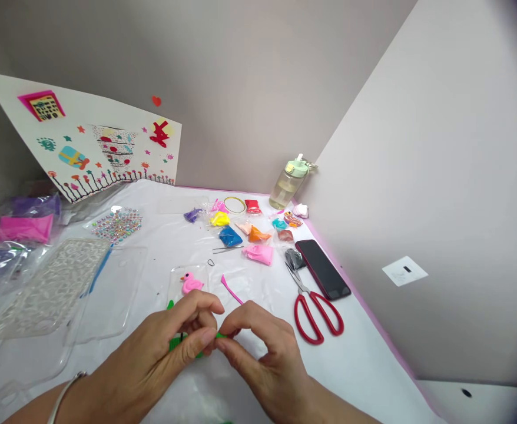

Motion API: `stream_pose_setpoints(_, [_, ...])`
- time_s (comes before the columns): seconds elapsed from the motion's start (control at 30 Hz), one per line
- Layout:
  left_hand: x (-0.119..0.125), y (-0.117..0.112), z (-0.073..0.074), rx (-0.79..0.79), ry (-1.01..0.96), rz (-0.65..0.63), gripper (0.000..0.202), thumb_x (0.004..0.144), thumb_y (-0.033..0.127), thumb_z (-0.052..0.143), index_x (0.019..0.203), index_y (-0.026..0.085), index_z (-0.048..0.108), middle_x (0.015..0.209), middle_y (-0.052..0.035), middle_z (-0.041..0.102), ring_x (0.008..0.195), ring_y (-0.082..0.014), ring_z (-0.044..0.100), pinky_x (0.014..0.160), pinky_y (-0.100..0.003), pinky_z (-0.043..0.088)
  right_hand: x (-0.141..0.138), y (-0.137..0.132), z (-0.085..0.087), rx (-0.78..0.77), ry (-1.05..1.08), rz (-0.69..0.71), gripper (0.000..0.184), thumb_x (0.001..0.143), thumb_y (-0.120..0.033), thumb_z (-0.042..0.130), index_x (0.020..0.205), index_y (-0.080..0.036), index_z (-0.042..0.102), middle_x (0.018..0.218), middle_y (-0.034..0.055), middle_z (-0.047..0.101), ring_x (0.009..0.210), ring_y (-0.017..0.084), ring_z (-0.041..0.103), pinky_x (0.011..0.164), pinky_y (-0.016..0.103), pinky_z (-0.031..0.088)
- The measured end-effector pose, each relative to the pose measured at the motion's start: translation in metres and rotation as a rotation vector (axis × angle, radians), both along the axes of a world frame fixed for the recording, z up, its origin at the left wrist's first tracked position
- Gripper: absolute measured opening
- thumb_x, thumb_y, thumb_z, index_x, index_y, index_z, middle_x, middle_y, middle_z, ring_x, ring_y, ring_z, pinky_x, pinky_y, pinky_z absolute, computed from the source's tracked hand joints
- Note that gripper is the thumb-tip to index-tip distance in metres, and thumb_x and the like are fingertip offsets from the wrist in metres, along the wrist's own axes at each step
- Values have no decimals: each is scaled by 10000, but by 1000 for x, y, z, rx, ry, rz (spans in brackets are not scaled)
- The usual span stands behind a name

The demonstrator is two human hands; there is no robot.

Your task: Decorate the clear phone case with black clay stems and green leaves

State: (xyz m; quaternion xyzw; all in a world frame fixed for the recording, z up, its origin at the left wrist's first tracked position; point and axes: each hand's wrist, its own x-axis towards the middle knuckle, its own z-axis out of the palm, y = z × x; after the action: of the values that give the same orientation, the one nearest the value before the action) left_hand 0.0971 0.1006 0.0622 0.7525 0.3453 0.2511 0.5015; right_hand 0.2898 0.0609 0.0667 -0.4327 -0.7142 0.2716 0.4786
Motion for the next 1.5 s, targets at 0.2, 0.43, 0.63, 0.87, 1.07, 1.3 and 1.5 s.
stream_pose_setpoints(0.2, [-4,3,7,139,-9,-26,137,965,213,548,1037,324,582,994,74,668,949,-119,648,847,-210,505,3,2,-1,-68,68,-41,65,875,-118,692,877,-183,687,790,8,679,721,132,650,678,222,523])
stream_pose_setpoints(0.43, [-4,4,0,332,-32,-34,235,985,127,533,1105,328,541,1016,69,643,938,-95,623,840,-178,470,3,5,2,-209,156,-7,32,856,-159,738,841,-187,731,775,5,694,714,128,647,687,210,515])
stream_pose_setpoints(0.63, [-5,1,-4,474,-18,-74,237,997,86,505,1121,285,546,1010,32,617,926,-108,606,818,-202,458,2,4,1,-354,258,-5,36,820,-194,770,798,-206,744,751,-11,702,702,127,637,681,215,506])
stream_pose_setpoints(0.87, [-4,2,-4,508,-21,-67,220,1001,63,474,1082,258,534,978,22,597,902,-106,587,788,-210,446,3,4,1,-502,376,28,57,802,-222,783,805,-207,728,800,-3,711,766,146,644,739,254,516])
stream_pose_setpoints(1.07, [-5,3,-4,469,-11,-51,234,1007,88,481,1131,279,531,1017,30,612,938,-107,593,828,-213,447,3,6,1,-529,379,22,73,801,-214,781,818,-207,711,814,-6,708,776,141,641,759,258,515])
stream_pose_setpoints(1.3, [-6,2,-6,478,-26,-48,233,1006,85,487,1117,280,547,1003,33,601,934,-103,579,812,-202,439,3,8,6,-588,368,46,86,791,-242,785,828,-210,714,805,-21,681,765,128,611,744,238,495])
stream_pose_setpoints(1.5, [-5,4,-6,480,-10,-15,243,996,107,528,1155,292,528,1030,36,611,947,-105,592,828,-201,447,4,8,6,-558,318,22,41,815,-227,760,795,-203,734,785,-18,671,754,130,602,726,237,478])
